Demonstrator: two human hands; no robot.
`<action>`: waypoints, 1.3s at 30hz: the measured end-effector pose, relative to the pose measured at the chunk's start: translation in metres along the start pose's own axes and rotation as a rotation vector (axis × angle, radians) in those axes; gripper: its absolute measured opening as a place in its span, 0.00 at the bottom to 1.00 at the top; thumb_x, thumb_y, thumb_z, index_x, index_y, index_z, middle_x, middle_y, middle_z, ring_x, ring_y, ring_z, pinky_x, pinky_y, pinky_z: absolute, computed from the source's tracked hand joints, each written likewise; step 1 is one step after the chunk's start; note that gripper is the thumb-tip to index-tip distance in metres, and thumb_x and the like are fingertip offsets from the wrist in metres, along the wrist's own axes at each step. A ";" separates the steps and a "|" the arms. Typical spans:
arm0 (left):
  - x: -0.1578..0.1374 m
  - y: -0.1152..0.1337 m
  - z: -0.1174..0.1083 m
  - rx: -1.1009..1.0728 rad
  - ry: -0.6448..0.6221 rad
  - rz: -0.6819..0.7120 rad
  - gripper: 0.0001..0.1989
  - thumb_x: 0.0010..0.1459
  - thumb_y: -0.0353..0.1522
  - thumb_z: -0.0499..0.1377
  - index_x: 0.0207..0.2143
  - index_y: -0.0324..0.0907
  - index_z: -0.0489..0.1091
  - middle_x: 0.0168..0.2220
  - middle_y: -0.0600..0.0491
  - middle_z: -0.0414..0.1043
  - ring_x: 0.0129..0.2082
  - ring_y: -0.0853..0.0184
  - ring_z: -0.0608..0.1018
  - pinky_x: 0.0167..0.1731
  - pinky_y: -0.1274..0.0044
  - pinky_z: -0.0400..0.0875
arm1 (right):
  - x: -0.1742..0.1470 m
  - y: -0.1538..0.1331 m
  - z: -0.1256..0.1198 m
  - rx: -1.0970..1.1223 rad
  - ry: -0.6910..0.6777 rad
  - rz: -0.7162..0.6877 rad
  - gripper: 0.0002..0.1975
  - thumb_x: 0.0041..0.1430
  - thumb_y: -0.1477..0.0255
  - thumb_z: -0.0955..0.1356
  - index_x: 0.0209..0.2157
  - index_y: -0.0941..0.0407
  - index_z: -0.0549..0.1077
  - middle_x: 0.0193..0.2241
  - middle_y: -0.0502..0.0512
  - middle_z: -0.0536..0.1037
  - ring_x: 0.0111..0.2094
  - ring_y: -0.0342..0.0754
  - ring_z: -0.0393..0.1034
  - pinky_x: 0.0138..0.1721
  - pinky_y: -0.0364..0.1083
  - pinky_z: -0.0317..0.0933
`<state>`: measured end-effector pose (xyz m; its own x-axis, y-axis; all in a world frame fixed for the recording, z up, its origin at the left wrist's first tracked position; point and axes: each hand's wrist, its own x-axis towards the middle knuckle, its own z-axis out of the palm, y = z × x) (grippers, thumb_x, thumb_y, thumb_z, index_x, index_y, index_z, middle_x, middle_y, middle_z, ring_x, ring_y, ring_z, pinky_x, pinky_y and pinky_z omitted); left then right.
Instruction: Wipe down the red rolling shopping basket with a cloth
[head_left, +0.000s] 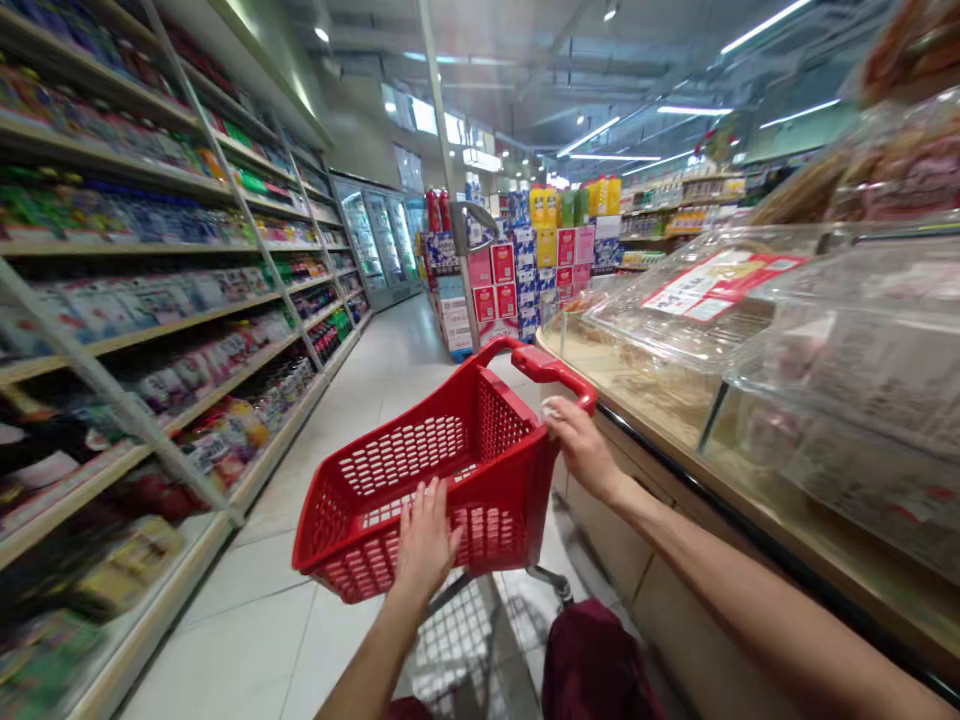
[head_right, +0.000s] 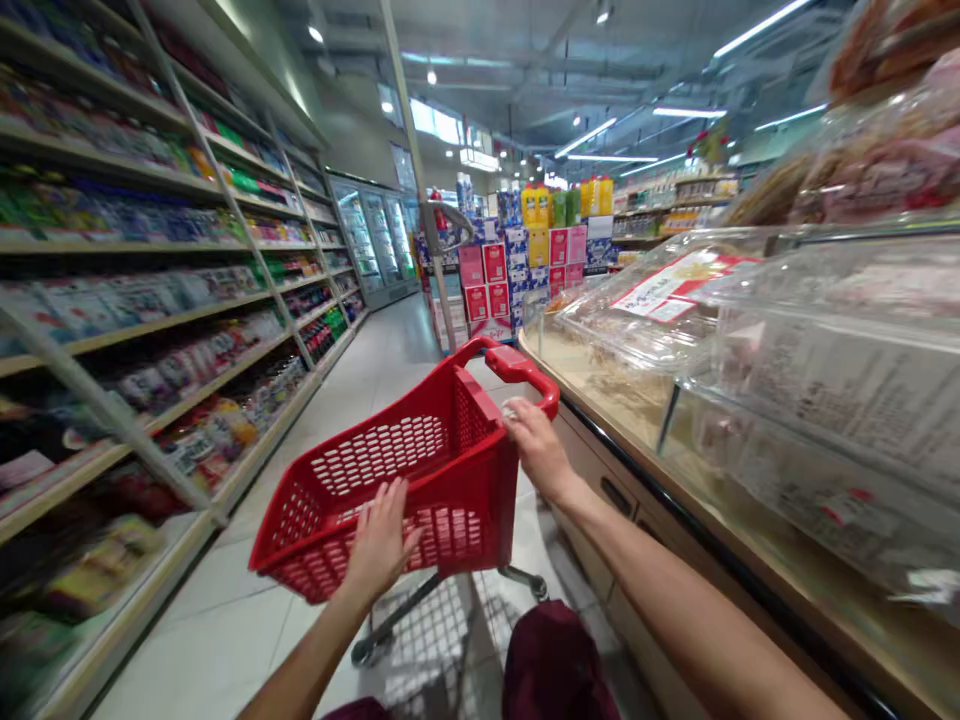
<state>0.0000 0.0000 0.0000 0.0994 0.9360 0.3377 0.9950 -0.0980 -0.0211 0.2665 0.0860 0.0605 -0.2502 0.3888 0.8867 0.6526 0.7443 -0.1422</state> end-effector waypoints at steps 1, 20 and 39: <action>0.001 0.001 0.000 -0.002 0.003 -0.015 0.30 0.52 0.33 0.49 0.57 0.34 0.47 0.59 0.45 0.50 0.59 0.57 0.51 0.55 0.63 0.49 | -0.004 0.003 -0.001 -0.024 0.068 0.059 0.17 0.55 0.81 0.58 0.44 0.58 0.69 0.49 0.62 0.63 0.52 0.51 0.56 0.52 0.54 0.55; 0.008 -0.003 0.004 -0.231 -0.096 -0.099 0.33 0.46 0.34 0.50 0.56 0.35 0.48 0.60 0.45 0.48 0.59 0.57 0.49 0.55 0.58 0.44 | -0.064 -0.023 0.040 -0.015 -0.001 0.182 0.18 0.56 0.80 0.57 0.44 0.54 0.69 0.45 0.60 0.67 0.50 0.51 0.56 0.48 0.56 0.58; -0.004 -0.012 0.006 -0.268 -0.013 -0.088 0.34 0.42 0.28 0.50 0.56 0.38 0.50 0.58 0.46 0.52 0.59 0.58 0.51 0.55 0.58 0.44 | -0.111 -0.042 0.040 0.038 -0.157 0.124 0.16 0.55 0.81 0.58 0.38 0.53 0.72 0.41 0.57 0.70 0.46 0.48 0.62 0.44 0.49 0.63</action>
<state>-0.0122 -0.0008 -0.0073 0.0149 0.9491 0.3147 0.9608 -0.1008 0.2582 0.2380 0.0333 -0.0500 -0.2799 0.5561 0.7826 0.6587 0.7043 -0.2649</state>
